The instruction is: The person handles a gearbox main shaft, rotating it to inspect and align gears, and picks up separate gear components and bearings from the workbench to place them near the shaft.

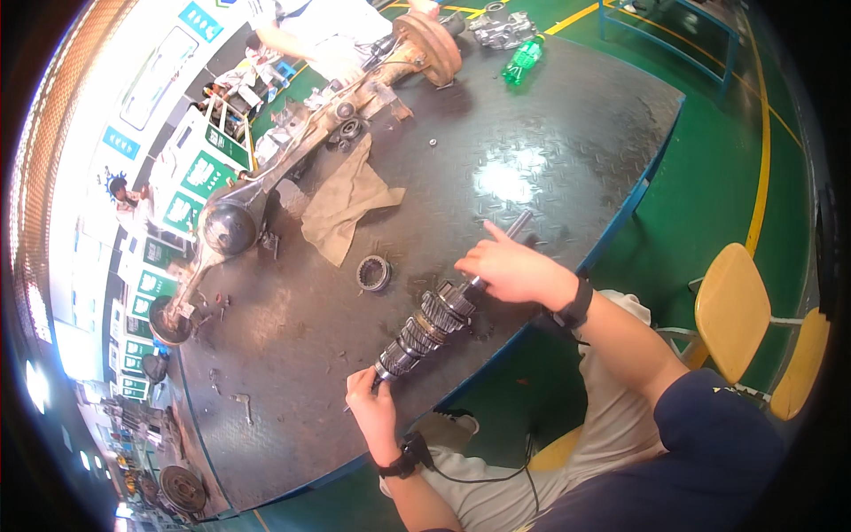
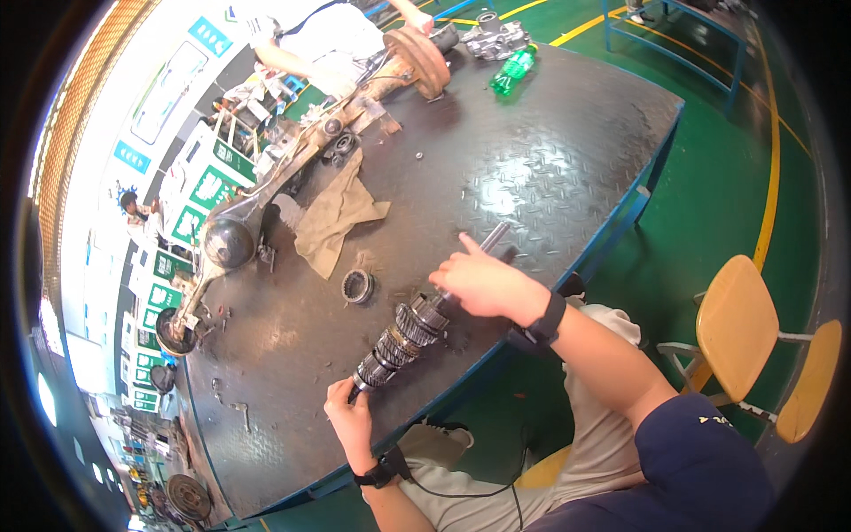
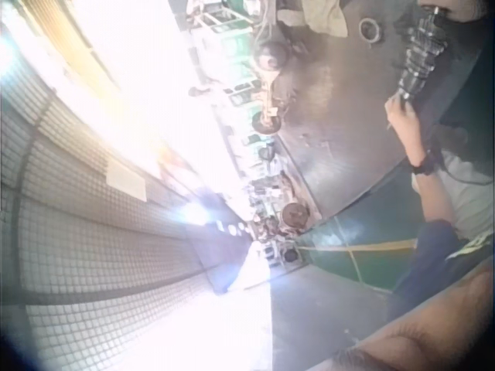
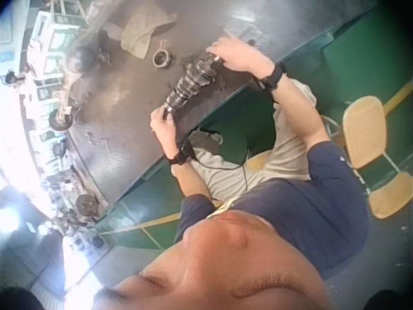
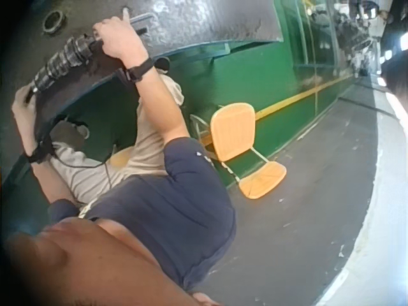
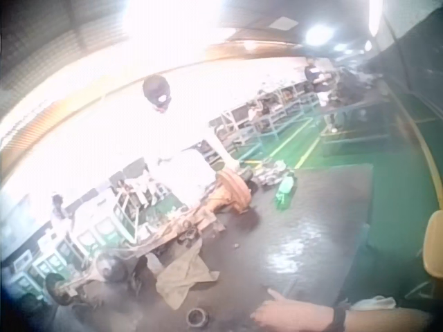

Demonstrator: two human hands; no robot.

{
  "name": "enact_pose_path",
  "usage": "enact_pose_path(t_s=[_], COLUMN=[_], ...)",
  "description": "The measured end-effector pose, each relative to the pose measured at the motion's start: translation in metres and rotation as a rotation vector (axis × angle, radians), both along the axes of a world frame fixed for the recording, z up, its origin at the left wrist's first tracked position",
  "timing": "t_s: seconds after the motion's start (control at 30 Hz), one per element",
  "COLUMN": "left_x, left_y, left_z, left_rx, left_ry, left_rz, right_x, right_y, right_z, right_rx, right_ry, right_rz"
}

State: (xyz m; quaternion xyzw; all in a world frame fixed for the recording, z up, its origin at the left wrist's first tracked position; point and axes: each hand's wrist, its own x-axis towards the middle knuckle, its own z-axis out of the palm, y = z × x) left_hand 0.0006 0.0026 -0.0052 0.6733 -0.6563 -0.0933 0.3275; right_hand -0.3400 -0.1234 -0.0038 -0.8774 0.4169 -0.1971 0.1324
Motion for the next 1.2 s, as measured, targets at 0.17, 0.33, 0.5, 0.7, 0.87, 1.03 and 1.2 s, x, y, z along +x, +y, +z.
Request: enact_pose_path(t_s=[0.17, 0.33, 0.5, 0.7, 0.87, 1.03, 1.2], left_x=[0.003, 0.005, 0.009, 0.01, 0.019, 0.012, 0.017], left_y=[0.002, -0.01, -0.011, -0.014, -0.012, -0.016, -0.015], left_z=[0.012, 0.017, 0.016, 0.019, 0.014, 0.011, 0.012], left_rx=[0.063, 0.071, 0.042, 0.075, 0.065, 0.038, 0.05], left_ry=[0.022, 0.003, -0.003, 0.0, 0.017, 0.02, 0.032], left_rz=[-0.016, -0.068, -0.065, -0.086, -0.071, -0.084, -0.058], right_x=[0.007, -0.009, 0.012, 0.013, -0.001, 0.016, -0.002], right_y=[0.002, -0.009, -0.007, -0.008, -0.012, -0.002, -0.012], right_z=[0.008, 0.018, 0.015, 0.022, 0.031, 0.021, 0.023], right_rx=[0.03, 0.126, 0.139, 0.164, 0.174, 0.185, 0.222], right_ry=[-0.082, -0.068, -0.045, -0.079, -0.029, 0.018, 0.019], right_rz=[0.082, 0.082, 0.07, 0.055, -0.025, -0.003, 0.012])
